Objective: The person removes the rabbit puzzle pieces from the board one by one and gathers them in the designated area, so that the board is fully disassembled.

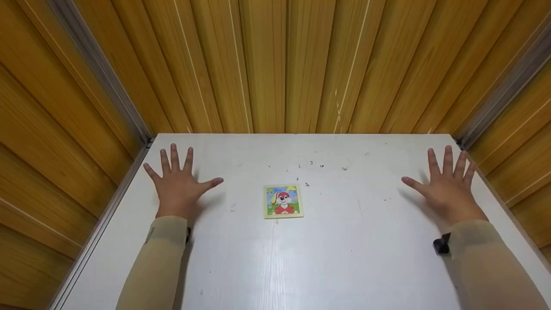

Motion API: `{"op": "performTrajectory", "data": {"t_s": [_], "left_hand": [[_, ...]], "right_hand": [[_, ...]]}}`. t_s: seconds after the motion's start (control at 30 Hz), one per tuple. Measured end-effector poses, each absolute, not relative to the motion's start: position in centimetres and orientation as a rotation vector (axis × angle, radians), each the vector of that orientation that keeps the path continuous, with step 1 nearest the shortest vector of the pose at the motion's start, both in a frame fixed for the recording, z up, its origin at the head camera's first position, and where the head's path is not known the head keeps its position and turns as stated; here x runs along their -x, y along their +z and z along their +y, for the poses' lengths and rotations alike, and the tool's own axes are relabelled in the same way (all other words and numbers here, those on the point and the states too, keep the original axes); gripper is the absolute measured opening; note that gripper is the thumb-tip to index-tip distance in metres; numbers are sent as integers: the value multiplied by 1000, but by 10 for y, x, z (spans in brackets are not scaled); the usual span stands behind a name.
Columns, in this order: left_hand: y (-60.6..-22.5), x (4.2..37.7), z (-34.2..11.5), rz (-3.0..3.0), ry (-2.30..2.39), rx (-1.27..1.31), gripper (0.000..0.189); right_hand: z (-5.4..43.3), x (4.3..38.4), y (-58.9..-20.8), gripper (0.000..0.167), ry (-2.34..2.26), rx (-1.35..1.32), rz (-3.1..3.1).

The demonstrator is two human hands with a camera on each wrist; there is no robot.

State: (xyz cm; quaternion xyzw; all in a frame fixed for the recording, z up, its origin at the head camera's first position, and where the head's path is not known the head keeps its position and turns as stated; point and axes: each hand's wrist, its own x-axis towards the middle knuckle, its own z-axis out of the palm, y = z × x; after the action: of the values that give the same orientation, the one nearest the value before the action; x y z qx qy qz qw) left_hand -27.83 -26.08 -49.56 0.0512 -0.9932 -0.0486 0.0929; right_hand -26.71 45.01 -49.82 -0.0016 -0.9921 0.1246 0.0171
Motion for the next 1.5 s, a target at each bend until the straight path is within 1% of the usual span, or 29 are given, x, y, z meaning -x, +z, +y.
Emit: {"op": "performTrajectory", "data": {"t_s": [0.13,0.33,0.6,0.83,1.0,1.3,1.5], "left_hand": [[-493,283,-251,-2933,-124,-150,145],[-485,287,-244,-2910,-136,-148,143],[-478,291,-227,-2916,-196,-148,143],[-477,287,-205,-2936,-345,-132,143],[-476,283,-193,-2955,-456,-75,141],[-462,282,-175,-3003,-630,25,142],[-463,278,-166,-3003,-713,55,140]], "right_hand": [[438,270,-492,126,360,-2,-3064],[403,281,-484,130,350,-40,-3042],[359,297,-482,129,389,-95,-3047],[321,297,-481,128,605,-161,-3006],[296,294,-476,123,762,-226,-2958],[261,301,-478,122,816,-266,-2934],[236,301,-479,119,900,-294,-2941]]}}
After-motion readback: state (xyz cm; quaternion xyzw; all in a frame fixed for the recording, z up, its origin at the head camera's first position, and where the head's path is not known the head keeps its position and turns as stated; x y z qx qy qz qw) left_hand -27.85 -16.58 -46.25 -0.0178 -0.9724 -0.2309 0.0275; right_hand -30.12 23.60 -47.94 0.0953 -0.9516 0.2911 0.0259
